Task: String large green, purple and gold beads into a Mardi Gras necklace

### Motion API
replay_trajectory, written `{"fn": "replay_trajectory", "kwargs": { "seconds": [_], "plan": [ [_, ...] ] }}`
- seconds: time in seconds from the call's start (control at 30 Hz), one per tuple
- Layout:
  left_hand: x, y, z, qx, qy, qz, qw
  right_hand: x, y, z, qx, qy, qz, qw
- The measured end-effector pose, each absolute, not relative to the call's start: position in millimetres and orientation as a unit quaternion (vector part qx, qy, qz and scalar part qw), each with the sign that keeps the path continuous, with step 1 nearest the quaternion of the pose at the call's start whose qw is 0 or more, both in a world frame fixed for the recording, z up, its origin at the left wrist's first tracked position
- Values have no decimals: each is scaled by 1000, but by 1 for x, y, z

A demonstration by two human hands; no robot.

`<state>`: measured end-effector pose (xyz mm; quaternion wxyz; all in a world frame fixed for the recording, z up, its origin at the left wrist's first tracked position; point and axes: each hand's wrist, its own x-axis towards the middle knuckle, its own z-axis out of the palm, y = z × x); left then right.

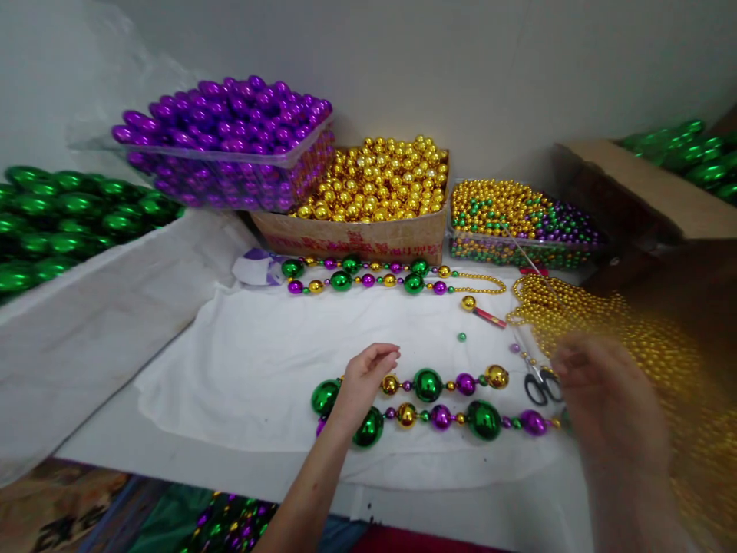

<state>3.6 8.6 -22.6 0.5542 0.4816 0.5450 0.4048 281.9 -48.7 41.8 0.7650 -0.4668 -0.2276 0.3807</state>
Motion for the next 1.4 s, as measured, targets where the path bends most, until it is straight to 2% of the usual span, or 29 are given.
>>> {"fn": "replay_trajectory", "kwargs": {
  "seconds": [1.4],
  "plan": [
    [-15,8,-28,437,571,413,559,283,-47,43,-455,-241,371,773]
  ]
}}
